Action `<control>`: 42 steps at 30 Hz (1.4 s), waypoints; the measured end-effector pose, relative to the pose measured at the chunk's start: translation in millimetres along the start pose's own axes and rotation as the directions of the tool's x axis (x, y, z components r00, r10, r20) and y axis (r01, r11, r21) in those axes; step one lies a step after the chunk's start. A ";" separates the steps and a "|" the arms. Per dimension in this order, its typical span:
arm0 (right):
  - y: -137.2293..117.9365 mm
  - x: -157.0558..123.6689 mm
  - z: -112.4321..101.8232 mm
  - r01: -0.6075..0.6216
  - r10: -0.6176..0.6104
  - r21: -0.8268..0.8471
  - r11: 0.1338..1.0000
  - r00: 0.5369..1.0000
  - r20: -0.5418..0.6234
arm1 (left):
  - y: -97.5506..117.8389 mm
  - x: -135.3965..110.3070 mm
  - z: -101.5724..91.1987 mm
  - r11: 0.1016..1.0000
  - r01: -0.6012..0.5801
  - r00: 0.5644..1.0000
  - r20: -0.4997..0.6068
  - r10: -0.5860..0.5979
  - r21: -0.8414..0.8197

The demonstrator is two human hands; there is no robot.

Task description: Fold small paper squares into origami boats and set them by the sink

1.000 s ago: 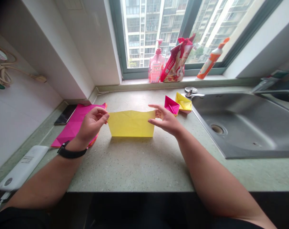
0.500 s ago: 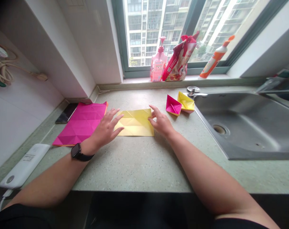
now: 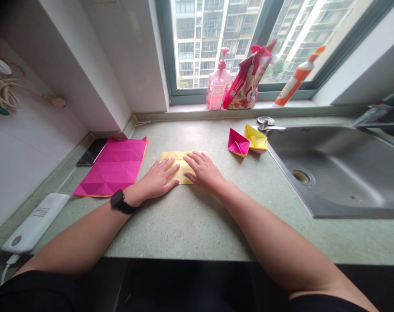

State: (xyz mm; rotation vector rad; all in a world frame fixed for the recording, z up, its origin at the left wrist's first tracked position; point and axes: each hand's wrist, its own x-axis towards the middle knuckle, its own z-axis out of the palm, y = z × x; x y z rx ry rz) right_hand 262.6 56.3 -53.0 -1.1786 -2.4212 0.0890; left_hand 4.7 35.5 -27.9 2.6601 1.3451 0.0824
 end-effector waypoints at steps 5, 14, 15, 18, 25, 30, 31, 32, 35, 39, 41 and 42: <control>5.1 -1.5 10.8 -0.012 0.026 -0.075 0.997 0.982 0.186 | 3.5 -3.4 1.5 0.999 0.034 0.999 0.026 -0.035 0.025; 0.7 0.0 15.0 -0.020 0.036 -0.084 0.996 0.981 0.191 | 10.7 5.1 9.3 0.999 -0.002 0.987 -0.159 0.010 0.049; 0.1 0.6 16.4 -0.029 0.046 -0.091 0.995 0.980 0.194 | 9.0 7.9 11.7 0.999 -0.015 0.986 -0.167 0.021 0.035; -1.1 1.9 20.1 -0.056 0.081 -0.116 0.992 0.971 0.226 | 2.3 14.4 20.1 0.999 -0.043 0.989 -0.145 0.040 -0.017; -4.4 5.9 21.6 -0.116 0.155 -0.152 0.982 0.950 0.272 | -2.8 20.6 25.3 0.999 -0.015 0.998 -0.068 0.012 -0.034; -2.1 9.7 18.1 -0.167 0.212 -0.173 0.971 0.934 0.287 | -5.9 22.5 17.2 0.999 0.031 0.999 -0.023 -0.031 -0.019; -1.4 10.5 17.1 -0.185 0.231 -0.179 0.966 0.930 0.287 | -6.8 22.5 15.6 0.999 0.041 0.999 -0.012 -0.041 -0.014; -0.8 11.1 16.1 -0.201 0.248 -0.184 0.962 0.925 0.288 | -7.6 22.5 14.1 0.999 0.052 0.999 -0.004 -0.052 -0.008; -0.5 12.8 12.7 -0.226 0.276 -0.192 0.955 0.913 0.300 | -7.5 21.5 10.2 0.995 0.101 0.995 0.011 -0.101 0.006; 0.3 13.6 7.0 -0.277 0.335 -0.214 0.937 0.888 0.315 | -3.5 20.1 7.0 0.981 0.193 0.981 0.023 -0.193 0.020; 2.3 13.3 4.1 -0.323 0.385 -0.234 0.917 0.869 0.312 | -1.9 20.0 6.5 0.972 0.231 0.973 0.020 -0.232 0.030; 3.4 13.1 2.8 -0.342 0.406 -0.240 0.908 0.860 0.309 | -1.6 20.1 6.6 0.969 0.246 0.969 0.017 -0.246 0.033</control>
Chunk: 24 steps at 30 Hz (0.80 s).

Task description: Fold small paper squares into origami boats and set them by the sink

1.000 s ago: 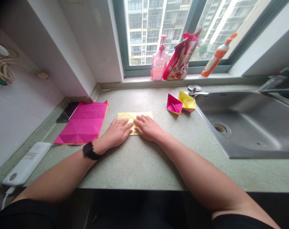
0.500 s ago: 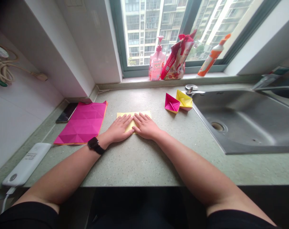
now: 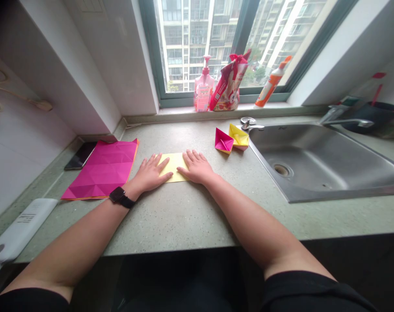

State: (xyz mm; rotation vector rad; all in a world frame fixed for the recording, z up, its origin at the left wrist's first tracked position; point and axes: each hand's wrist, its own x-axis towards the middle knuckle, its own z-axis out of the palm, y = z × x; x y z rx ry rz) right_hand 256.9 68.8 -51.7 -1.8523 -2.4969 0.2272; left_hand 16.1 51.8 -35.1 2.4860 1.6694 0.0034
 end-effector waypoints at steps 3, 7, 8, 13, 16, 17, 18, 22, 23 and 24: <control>3.2 -0.1 -1.4 -0.027 0.027 0.011 1.000 1.000 0.010 | -1.6 0.9 1.6 1.000 0.025 1.000 -0.008 -0.025 0.001; 7.0 0.3 1.2 -0.021 0.021 0.022 1.000 1.000 0.001 | -8.9 2.6 7.8 1.000 0.021 0.998 -0.064 -0.022 -0.023; 9.0 0.4 3.1 -0.024 0.024 0.022 0.999 1.000 -0.008 | -11.3 3.0 10.1 0.999 0.016 0.996 -0.083 -0.019 -0.033; 25.1 2.6 18.0 -0.020 0.022 0.019 1.000 0.996 -0.085 | -21.9 4.2 24.3 0.997 0.011 0.986 -0.167 -0.023 -0.071; 32.4 3.9 24.5 -0.017 0.018 0.016 1.000 0.994 -0.111 | -25.1 3.1 31.3 0.997 0.033 0.973 -0.225 -0.049 -0.075; 33.9 4.0 25.1 -0.023 0.025 0.014 1.000 0.993 -0.112 | -25.6 2.4 32.3 0.997 0.043 0.970 -0.238 -0.058 -0.071; 35.2 3.7 24.9 -0.033 0.035 0.012 0.999 0.993 -0.111 | -25.7 1.5 32.2 0.997 0.051 0.968 -0.242 -0.065 -0.064; 39.1 0.8 20.1 -0.070 0.070 0.006 0.998 0.995 -0.074 | -24.2 -2.3 21.7 0.999 0.050 0.968 -0.246 -0.053 -0.021; 40.1 0.0 19.1 -0.069 0.070 0.008 0.998 0.995 -0.066 | -23.2 -3.2 17.4 0.999 0.033 0.965 -0.260 -0.034 -0.009; 41.1 -0.6 18.4 -0.064 0.064 0.012 0.998 0.996 -0.065 | -21.8 -4.2 12.9 1.000 0.006 0.960 -0.278 -0.005 0.000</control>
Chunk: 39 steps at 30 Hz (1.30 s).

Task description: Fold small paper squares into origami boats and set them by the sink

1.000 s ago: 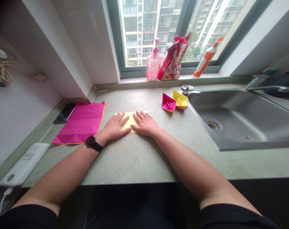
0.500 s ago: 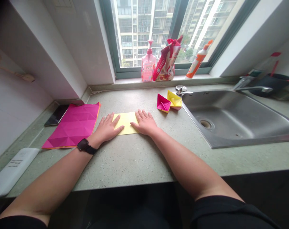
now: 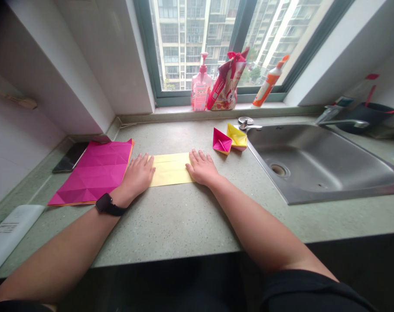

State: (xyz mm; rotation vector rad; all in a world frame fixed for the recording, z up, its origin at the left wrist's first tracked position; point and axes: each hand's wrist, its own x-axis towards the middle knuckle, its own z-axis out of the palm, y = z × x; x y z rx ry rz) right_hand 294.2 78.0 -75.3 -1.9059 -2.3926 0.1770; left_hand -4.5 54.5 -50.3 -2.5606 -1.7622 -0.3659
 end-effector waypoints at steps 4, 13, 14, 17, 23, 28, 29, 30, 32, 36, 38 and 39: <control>3.4 -2.1 -1.5 0.034 -0.031 0.060 0.998 0.998 -0.048 | 9.2 -1.4 -13.1 0.976 -0.193 0.980 -0.058 0.188 -0.100; -1.1 -19.8 -30.9 0.334 -0.297 0.154 0.930 0.929 -0.219 | 25.4 -9.3 -14.7 0.917 -0.326 0.945 -0.038 0.326 -0.231; -2.7 -22.1 -32.9 0.393 -0.360 0.156 0.906 0.910 -0.204 | 25.3 -9.1 -14.8 0.916 -0.327 0.944 -0.048 0.325 -0.233; -6.5 -26.7 -35.1 0.467 -0.448 0.176 0.866 0.883 -0.137 | 24.4 -8.5 -15.9 0.910 -0.341 0.940 -0.075 0.333 -0.238; -6.5 -27.7 -35.5 0.477 -0.469 0.195 0.857 0.879 -0.087 | 26.8 -9.3 -17.7 0.890 -0.401 0.916 -0.089 0.391 -0.218; -7.5 -27.7 -35.1 0.484 -0.473 0.175 0.857 0.875 -0.103 | 30.5 -11.2 -17.5 0.899 -0.394 0.919 -0.108 0.379 -0.189; -7.9 -27.5 -34.8 0.485 -0.473 0.170 0.858 0.874 -0.109 | 30.6 -11.4 -17.6 0.898 -0.398 0.917 -0.120 0.381 -0.188; -8.3 -27.1 -34.5 0.488 -0.475 0.166 0.857 0.873 -0.115 | 30.6 -11.4 -17.9 0.897 -0.401 0.915 -0.132 0.382 -0.187; -8.3 -26.0 -33.9 0.497 -0.482 0.161 0.853 0.867 -0.122 | 29.9 -10.9 -18.5 0.900 -0.400 0.914 -0.149 0.377 -0.176; -5.7 -22.6 -32.5 0.484 -0.466 0.154 0.861 0.873 -0.141 | 27.5 -9.4 -19.9 0.915 -0.376 0.922 -0.160 0.353 -0.144; -4.2 -21.6 -32.2 0.463 -0.439 0.154 0.873 0.883 -0.168 | 26.6 -8.9 -20.8 0.918 -0.371 0.923 -0.169 0.347 -0.142; -3.9 -21.6 -32.3 0.452 -0.424 0.156 0.878 0.887 -0.184 | 26.2 -8.7 -21.4 0.914 -0.378 0.919 -0.175 0.353 -0.144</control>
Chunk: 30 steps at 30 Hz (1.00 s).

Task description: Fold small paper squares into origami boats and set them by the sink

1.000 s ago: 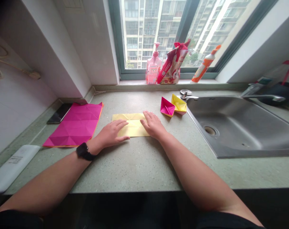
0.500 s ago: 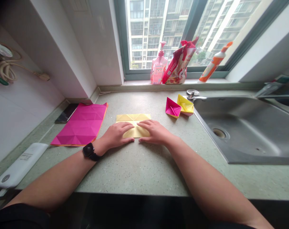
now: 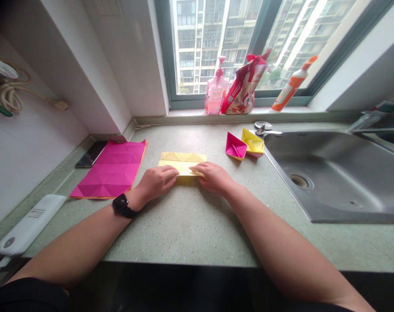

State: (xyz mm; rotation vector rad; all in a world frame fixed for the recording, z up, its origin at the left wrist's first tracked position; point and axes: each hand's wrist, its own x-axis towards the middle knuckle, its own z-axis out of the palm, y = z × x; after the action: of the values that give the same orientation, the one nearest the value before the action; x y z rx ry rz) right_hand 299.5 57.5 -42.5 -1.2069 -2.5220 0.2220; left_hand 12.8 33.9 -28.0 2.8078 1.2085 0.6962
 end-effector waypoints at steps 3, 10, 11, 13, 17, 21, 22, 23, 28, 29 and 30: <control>-2.9 -0.7 -1.9 -0.012 0.012 0.002 1.000 0.998 -0.061 | -1.0 0.7 -1.5 0.999 -0.043 0.999 -0.006 0.043 -0.004; -8.0 -2.1 -12.8 0.087 -0.080 0.037 0.996 0.985 -0.153 | -6.9 -0.9 -5.1 1.000 -0.016 0.994 -0.113 0.015 -0.009; -5.4 -2.0 -14.4 0.081 -0.074 0.037 0.996 0.983 -0.170 | -8.1 -1.9 -6.4 0.999 -0.011 0.989 -0.146 0.006 -0.033; 1.6 -1.7 -16.7 0.081 -0.071 0.037 0.996 0.975 -0.210 | -10.4 -3.7 -9.1 0.997 -0.008 0.976 -0.219 -0.008 -0.073; 12.2 -1.4 -19.0 0.141 -0.119 0.040 0.989 0.933 -0.340 | -15.5 -4.8 -11.1 0.997 -0.035 0.944 -0.330 0.010 -0.068; 8.4 -2.3 -20.6 0.183 -0.183 -0.043 0.982 0.874 -0.451 | -21.1 -2.9 -8.1 1.000 0.018 0.962 -0.271 -0.024 -0.024; 5.8 -2.5 -21.0 0.186 -0.196 -0.065 0.980 0.870 -0.453 | -21.9 -2.5 -7.3 0.999 0.036 0.969 -0.245 -0.042 -0.027; 2.9 -2.7 -21.5 0.189 -0.206 -0.082 0.978 0.870 -0.447 | -22.3 -2.2 -6.8 0.998 0.047 0.975 -0.217 -0.054 -0.037; -9.5 -3.0 -24.7 0.246 -0.243 -0.046 0.968 0.878 -0.413 | -19.9 -3.1 -8.0 0.995 0.052 0.993 -0.099 -0.060 -0.082; -10.7 -3.1 -25.4 0.263 -0.246 -0.016 0.965 0.877 -0.414 | -19.4 -3.6 -8.8 0.994 0.059 0.994 -0.083 -0.067 -0.087; -11.2 -3.1 -25.9 0.275 -0.243 0.017 0.961 0.875 -0.418 | -19.2 -4.1 -9.8 0.993 0.070 0.995 -0.068 -0.077 -0.095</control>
State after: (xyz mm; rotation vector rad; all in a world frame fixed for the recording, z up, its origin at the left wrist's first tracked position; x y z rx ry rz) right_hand 302.6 47.9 -16.0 -0.7726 -2.2423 -0.0067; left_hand -6.8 43.0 -24.2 2.6706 1.2495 0.8323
